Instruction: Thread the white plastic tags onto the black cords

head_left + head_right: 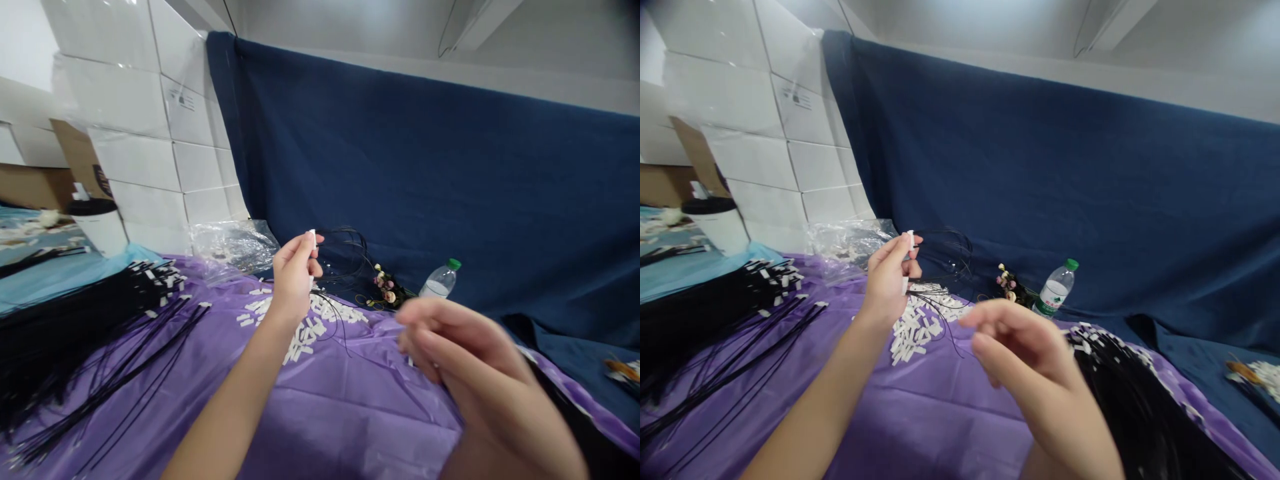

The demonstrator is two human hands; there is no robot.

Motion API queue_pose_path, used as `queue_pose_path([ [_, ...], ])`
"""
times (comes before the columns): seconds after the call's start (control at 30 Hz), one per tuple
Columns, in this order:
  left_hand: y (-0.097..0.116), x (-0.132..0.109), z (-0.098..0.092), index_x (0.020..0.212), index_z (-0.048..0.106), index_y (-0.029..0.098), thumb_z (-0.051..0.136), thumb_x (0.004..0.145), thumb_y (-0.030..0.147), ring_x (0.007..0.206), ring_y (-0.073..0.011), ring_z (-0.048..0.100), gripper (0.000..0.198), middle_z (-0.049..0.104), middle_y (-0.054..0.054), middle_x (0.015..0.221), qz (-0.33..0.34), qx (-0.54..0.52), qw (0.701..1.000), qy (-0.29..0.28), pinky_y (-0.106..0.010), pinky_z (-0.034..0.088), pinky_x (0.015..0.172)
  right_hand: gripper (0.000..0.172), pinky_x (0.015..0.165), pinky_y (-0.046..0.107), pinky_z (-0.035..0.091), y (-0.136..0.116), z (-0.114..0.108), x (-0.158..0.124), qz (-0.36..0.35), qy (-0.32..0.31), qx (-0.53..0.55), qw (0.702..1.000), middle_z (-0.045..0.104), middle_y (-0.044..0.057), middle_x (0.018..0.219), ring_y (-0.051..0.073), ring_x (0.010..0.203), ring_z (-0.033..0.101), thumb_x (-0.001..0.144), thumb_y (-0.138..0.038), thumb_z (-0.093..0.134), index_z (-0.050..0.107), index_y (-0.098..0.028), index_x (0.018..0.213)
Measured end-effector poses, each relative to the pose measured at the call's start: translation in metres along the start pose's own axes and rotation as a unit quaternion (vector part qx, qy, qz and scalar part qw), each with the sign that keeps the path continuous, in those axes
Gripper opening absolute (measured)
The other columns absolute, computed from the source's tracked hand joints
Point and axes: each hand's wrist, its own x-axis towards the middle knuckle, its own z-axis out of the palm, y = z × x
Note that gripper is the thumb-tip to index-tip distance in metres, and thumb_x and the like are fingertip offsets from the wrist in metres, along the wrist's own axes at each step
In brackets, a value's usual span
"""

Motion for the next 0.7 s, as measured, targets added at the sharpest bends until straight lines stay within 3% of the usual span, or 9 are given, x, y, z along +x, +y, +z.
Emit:
queue_pose_path([
  [0.1,0.002,-0.001,0.0,0.08,0.067,0.015,0.069,0.074,0.042,0.035,0.0,0.036,0.028,0.044,0.005,0.064,-0.01,-0.007,1.0,0.005,-0.018,0.016,0.03,0.014,0.054,0.022,0.036,-0.001,0.022,0.033,0.001,-0.108,0.018,0.994,0.049,-0.003,0.063,0.007,0.055,0.043,0.086,-0.03,0.062,0.068,-0.019,0.094],
  [0.2,0.004,0.0,-0.001,0.082,0.066,0.015,0.07,0.072,0.045,0.033,-0.0002,0.035,0.031,0.045,0.005,0.064,-0.022,-0.018,1.0,0.006,-0.018,0.017,0.03,0.014,0.052,0.021,0.032,0.005,0.034,0.047,0.023,-0.143,0.049,0.988,0.047,-0.004,0.062,0.005,0.052,0.042,0.088,-0.028,0.059,0.067,-0.018,0.093],
  [0.53,0.015,0.002,-0.004,0.086,0.06,0.015,0.065,0.079,0.038,0.031,-0.0002,0.029,0.025,0.042,0.008,0.06,-0.112,-0.083,0.99,-0.022,-0.016,0.021,0.029,0.025,0.044,0.018,0.035,0.01,0.035,0.046,0.055,-0.147,0.085,0.984,0.051,-0.006,0.058,0.003,0.041,0.047,0.089,-0.037,0.058,0.06,-0.016,0.076],
  [0.7,0.024,0.007,-0.007,0.084,0.053,0.015,0.051,0.09,0.029,0.03,0.0004,0.023,0.016,0.041,0.009,0.057,-0.17,-0.152,0.973,-0.043,-0.013,0.022,0.029,0.042,0.034,0.02,0.023,0.014,0.038,0.049,0.072,-0.099,0.1,0.987,0.035,-0.01,0.039,0.002,0.027,0.026,0.087,-0.044,0.057,0.046,-0.018,0.056],
])
